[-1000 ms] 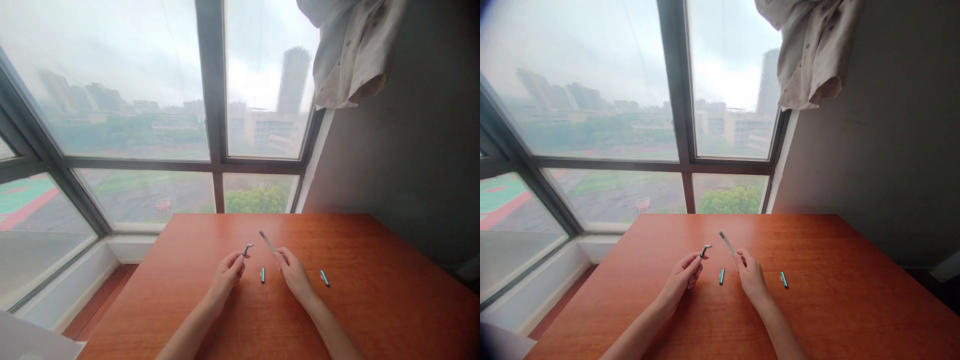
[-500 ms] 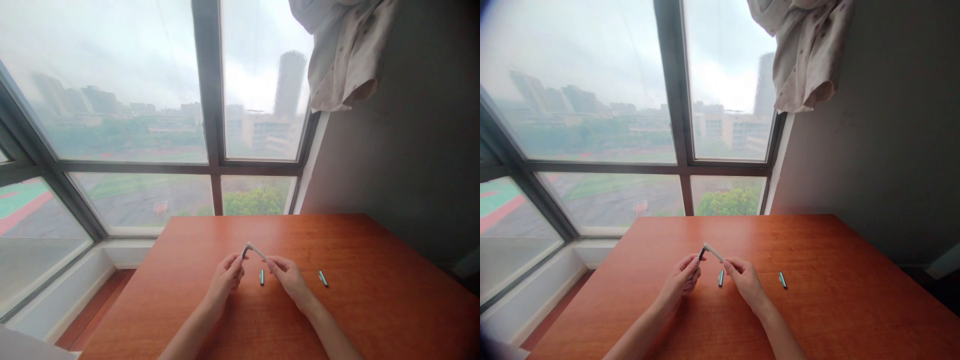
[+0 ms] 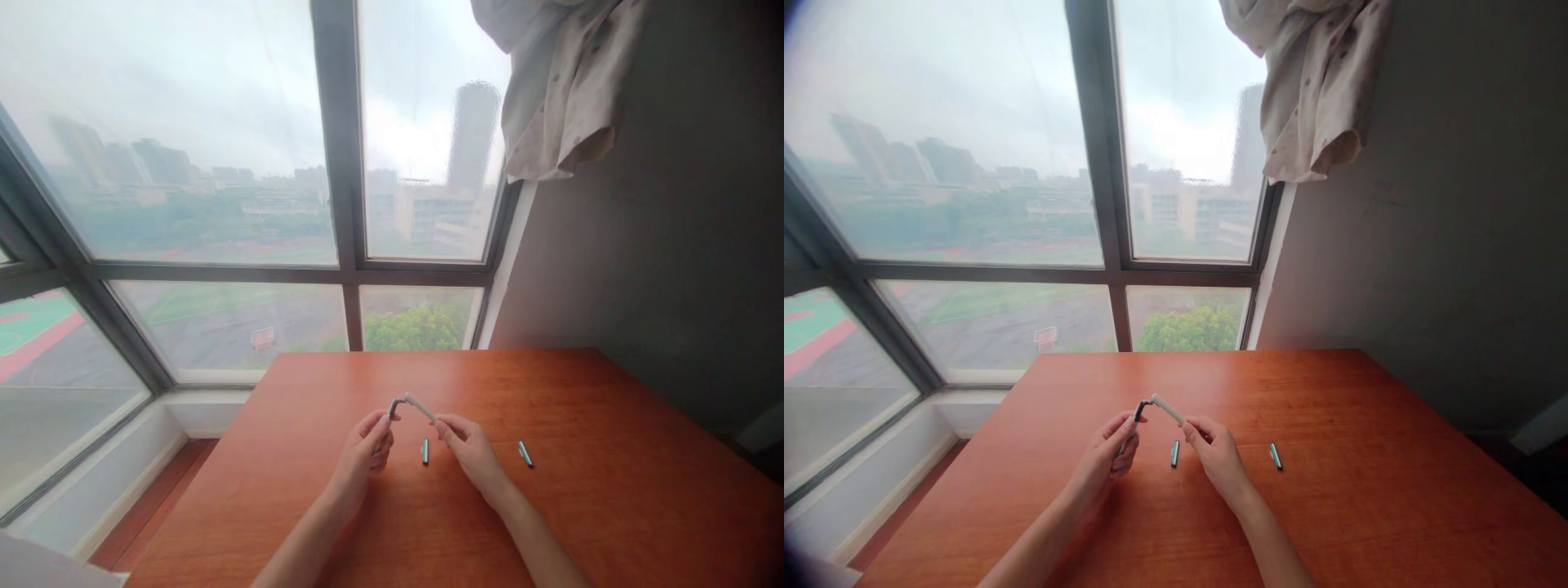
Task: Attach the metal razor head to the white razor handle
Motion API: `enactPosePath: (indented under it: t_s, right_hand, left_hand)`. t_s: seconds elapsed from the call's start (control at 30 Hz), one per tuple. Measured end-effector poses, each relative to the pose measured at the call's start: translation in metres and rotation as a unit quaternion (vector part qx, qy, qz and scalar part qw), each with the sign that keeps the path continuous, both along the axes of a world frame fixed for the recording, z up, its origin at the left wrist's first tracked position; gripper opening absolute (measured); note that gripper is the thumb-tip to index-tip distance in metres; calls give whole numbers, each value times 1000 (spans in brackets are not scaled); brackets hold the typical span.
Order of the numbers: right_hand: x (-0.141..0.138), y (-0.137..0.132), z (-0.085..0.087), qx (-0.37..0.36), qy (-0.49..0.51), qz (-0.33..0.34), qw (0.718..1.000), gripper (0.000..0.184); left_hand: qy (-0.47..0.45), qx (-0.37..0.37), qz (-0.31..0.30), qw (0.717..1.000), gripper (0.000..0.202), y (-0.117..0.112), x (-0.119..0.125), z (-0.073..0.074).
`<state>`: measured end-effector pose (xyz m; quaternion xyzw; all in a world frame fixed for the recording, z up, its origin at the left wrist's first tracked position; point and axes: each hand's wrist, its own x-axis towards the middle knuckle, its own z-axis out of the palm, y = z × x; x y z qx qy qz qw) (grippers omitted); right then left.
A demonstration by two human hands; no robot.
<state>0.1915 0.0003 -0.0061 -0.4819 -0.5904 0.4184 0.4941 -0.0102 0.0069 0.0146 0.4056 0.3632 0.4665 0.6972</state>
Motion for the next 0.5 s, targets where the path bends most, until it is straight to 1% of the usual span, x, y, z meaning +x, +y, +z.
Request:
enactPosePath:
  t_s: [0.13,0.33,0.5]
  right_hand:
    - [0,0,0,5,-2,-9,1000,40]
    - [-1,-3,5,4,-14,-23,1000,39]
    - [-1,-4,5,26,-32,-11,999,37]
  left_hand:
    - [-2,-3,1,1000,37,0,0,1]
    - [-1,-10,3,1000,36,-1,0,1]
    - [15,-11,-3,1000,38,0,1,-1]
